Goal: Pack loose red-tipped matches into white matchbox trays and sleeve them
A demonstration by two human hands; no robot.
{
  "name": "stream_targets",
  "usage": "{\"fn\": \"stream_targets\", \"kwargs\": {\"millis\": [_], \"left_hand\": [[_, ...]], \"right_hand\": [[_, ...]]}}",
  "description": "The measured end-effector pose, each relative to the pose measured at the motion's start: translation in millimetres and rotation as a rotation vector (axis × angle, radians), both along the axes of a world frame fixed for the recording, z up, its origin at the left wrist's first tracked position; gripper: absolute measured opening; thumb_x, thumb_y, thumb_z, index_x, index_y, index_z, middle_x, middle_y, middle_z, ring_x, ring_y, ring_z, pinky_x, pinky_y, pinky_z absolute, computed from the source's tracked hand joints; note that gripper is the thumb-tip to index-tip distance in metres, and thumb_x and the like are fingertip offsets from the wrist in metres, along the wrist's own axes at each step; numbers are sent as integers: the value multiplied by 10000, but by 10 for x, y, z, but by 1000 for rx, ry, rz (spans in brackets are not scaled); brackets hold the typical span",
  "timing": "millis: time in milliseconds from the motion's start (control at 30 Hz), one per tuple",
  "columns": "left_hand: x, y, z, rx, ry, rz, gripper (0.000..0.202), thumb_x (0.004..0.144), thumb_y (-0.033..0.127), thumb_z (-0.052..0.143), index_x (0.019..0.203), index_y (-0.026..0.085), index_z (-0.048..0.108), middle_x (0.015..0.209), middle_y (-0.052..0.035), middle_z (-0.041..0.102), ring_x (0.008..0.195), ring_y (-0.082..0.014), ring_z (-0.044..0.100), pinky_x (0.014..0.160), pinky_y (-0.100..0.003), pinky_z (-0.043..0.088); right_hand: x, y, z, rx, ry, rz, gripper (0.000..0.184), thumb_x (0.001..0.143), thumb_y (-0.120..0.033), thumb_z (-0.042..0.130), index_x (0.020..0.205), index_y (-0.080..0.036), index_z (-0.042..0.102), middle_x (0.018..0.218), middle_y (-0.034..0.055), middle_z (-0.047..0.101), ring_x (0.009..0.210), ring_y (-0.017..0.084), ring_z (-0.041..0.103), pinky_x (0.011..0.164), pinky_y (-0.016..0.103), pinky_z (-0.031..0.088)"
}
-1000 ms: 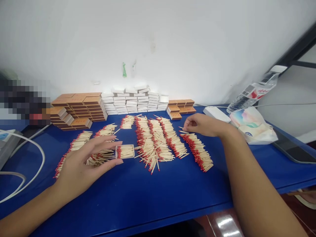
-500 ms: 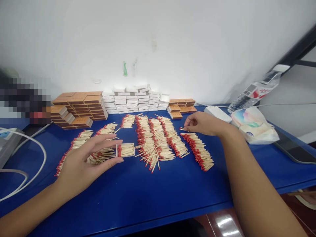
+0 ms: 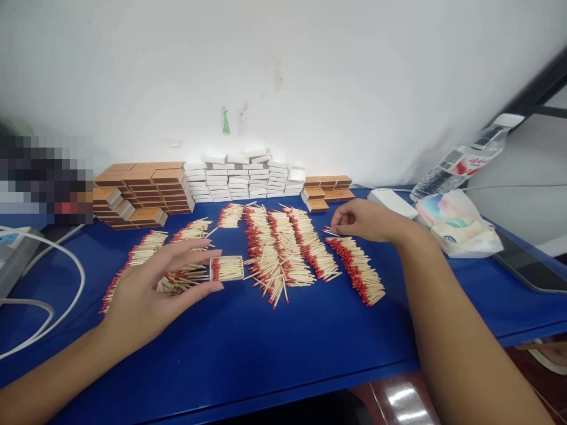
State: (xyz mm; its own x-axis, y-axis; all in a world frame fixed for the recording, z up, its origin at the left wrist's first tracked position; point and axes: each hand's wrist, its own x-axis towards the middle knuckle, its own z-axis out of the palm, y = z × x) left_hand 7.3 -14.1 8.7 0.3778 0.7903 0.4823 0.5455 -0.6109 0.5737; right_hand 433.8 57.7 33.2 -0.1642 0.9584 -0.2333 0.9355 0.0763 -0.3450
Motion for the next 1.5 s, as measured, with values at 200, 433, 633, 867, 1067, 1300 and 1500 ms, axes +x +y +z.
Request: {"fn": "stream_targets", "kwargs": {"millis": [200,433,633,867,1067,1300,1500], "left_hand": [[-4,-7,-16,19,11,-12,564,881,428,844,1366,329,575,1236,27,809,1199,-222,757,1123,-359,561],[6,6,1,4,26,1,536,889,459,828,1351,331,587,1220,26,816,1207,-231,754,1103,-366,575],[-4,15,-16,1,11,-8,521,898,448,822,1346,323,587,1213,26,817,1216,-222,748,1117,-361,558],[-8,14,21,37,11,16,526,895,448,826,1348,311,597,1220,25,816,1216,-221,749,1075,-324,583],[-2,36,24,22,-1,45,598,851,453,866,1364,315,591,1210,32,820,1208,-222,752,1087,-313,578],[14,11,-15,-42,-36,19,601,846,472,866,1358,343,580,1212,54,817,1189,-198,761,1125,-310,550],[7,30,-39,-42,-70,32,544,875,463,842,1342,331,597,1223,25,813,1246,-230,733,1135,-373,553]], "right_hand": [[11,27,-62,11,-8,-13,300,813,-523,699,837,-232,768,782,46,747,708,206,624,634,340,438],[-89,45,-109,123,-60,10,346,873,-544,638,788,-219,719,752,59,743,667,194,598,617,339,411],[-72,55,-132,95,-26,6,320,876,-522,666,834,-211,726,796,72,753,699,207,627,636,343,428],[-899,-237,104,315,413,106,329,979,-557,632,896,-244,692,745,16,663,657,166,548,625,329,436],[-1855,-607,149,427,486,384,137,1019,-301,652,917,-212,673,860,13,666,757,144,582,669,290,427],[-1855,-639,94,452,398,464,114,1044,-237,605,979,-198,689,961,45,705,822,161,612,708,294,432],[-1322,-422,237,671,330,247,227,1040,-391,595,919,-247,721,811,26,694,702,173,585,660,333,424]]}}
